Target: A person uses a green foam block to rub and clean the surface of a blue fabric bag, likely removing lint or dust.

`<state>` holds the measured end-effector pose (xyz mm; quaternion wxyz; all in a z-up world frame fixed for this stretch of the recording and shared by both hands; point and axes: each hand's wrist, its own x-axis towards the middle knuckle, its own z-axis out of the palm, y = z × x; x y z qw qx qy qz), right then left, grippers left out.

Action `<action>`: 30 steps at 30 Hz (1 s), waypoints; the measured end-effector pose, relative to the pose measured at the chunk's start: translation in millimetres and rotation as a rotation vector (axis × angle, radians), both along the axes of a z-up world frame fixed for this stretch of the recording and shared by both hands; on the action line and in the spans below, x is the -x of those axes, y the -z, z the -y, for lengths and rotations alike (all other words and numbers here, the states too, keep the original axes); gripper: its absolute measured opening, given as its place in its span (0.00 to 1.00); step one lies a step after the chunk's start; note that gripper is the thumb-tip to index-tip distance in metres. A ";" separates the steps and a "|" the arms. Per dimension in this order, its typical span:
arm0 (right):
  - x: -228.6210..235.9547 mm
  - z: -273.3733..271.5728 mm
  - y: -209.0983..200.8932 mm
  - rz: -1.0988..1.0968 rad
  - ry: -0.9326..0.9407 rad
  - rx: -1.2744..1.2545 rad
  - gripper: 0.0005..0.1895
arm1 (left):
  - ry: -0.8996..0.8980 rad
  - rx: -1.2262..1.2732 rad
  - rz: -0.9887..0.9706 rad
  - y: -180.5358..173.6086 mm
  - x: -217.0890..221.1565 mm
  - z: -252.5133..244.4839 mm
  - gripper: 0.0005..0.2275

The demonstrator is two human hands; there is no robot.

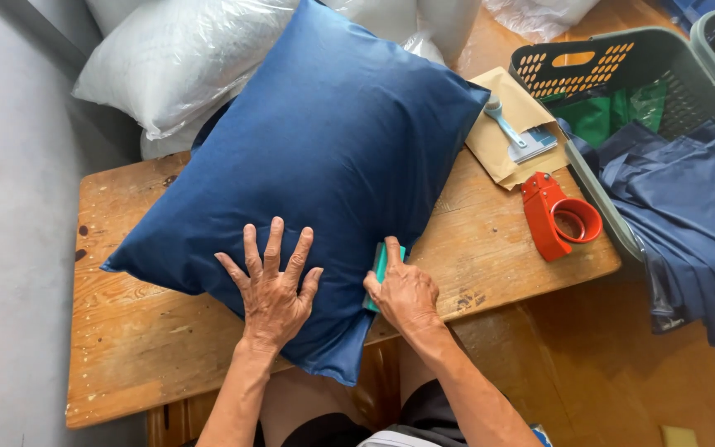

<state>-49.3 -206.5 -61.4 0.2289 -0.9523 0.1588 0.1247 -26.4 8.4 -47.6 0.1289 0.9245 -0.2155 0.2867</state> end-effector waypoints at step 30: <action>32.0 82.8 -18.4 0.019 -0.709 0.064 0.32 | -0.060 0.021 -0.003 -8.8 17.4 4.5 0.21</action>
